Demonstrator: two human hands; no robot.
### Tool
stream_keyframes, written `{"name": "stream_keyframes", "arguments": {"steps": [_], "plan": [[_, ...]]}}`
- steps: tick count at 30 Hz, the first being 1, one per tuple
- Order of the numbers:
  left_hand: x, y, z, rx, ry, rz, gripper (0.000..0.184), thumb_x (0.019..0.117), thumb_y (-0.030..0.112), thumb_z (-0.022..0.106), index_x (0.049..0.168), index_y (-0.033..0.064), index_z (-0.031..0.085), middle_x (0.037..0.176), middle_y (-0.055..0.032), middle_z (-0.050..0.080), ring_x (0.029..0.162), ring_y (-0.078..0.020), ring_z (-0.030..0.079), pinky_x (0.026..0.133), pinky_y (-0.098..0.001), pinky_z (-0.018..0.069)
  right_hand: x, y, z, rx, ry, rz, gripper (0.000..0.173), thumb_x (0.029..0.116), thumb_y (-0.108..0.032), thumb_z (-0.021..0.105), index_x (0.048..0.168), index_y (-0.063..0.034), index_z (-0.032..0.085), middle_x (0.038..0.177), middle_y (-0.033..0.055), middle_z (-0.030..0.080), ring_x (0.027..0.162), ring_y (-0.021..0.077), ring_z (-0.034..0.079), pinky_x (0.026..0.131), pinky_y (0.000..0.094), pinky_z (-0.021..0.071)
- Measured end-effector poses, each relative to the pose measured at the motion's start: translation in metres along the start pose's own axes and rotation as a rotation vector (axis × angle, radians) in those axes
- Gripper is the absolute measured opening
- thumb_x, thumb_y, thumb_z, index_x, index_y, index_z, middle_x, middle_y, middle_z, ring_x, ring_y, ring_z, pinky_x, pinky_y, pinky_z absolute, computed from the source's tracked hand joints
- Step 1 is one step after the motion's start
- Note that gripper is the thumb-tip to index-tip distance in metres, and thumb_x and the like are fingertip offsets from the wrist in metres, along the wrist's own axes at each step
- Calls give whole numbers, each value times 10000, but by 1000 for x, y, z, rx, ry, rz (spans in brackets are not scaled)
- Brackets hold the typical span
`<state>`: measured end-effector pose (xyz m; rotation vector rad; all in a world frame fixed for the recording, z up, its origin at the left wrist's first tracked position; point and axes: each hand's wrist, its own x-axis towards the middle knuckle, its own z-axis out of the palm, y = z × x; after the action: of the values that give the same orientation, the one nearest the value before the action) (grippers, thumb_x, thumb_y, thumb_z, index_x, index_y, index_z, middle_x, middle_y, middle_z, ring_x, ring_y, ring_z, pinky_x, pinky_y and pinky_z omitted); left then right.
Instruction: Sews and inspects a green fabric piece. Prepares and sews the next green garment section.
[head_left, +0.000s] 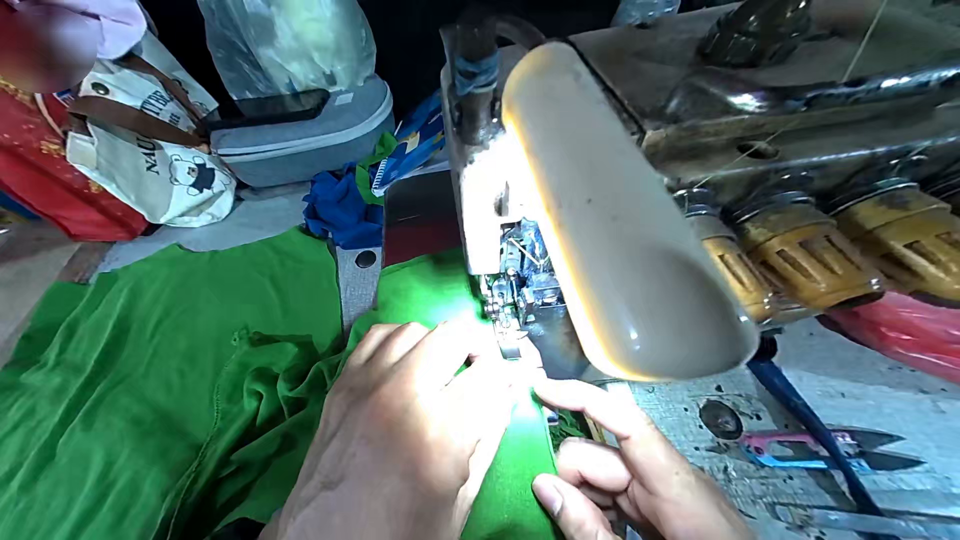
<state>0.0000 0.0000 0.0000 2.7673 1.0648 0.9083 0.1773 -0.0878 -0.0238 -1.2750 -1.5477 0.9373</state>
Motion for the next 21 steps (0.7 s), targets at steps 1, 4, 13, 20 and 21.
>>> {"name": "stream_keyframes", "arguments": {"steps": [1, 4, 13, 20, 21], "plan": [[0, -2, 2, 22, 26, 29, 198, 952, 220, 617, 876, 162, 790, 902, 28, 694, 835, -71, 622, 754, -259, 469, 0, 1, 1, 9, 7, -8, 421, 966, 2, 606, 1351, 119, 484, 739, 39, 612, 627, 8, 548, 590, 146, 474], [2, -4, 4, 37, 48, 62, 205, 962, 220, 610, 904, 168, 800, 920, 38, 702, 846, -73, 628, 799, -278, 482, 0, 3, 2, 0, 9, -20, 435, 974, 1, 595, 1375, 124, 479, 729, 31, 597, 616, 6, 540, 578, 142, 472], [-5, 0, 7, 160, 73, 124, 211, 983, 213, 591, 928, 148, 784, 869, -1, 681, 781, -136, 613, 752, -318, 469, 2, -1, 0, -101, -22, 17, 473, 963, 0, 567, 1415, 118, 500, 679, 23, 545, 559, 31, 468, 529, 156, 423], [-18, 6, 12, 121, 156, 100, 219, 979, 197, 599, 945, 103, 794, 959, -116, 755, 951, -222, 702, 903, -313, 507, 2, 8, 1, -33, -3, -12, 471, 964, -24, 561, 1410, 111, 495, 693, -20, 524, 568, -11, 454, 528, 129, 407], [-20, 4, 16, 115, 169, 105, 224, 985, 211, 596, 971, 112, 796, 979, -96, 753, 966, -212, 696, 917, -325, 508, 3, 11, 1, -10, -4, -20, 446, 987, -55, 558, 1396, 115, 500, 710, -5, 543, 581, 0, 476, 541, 141, 426]]}}
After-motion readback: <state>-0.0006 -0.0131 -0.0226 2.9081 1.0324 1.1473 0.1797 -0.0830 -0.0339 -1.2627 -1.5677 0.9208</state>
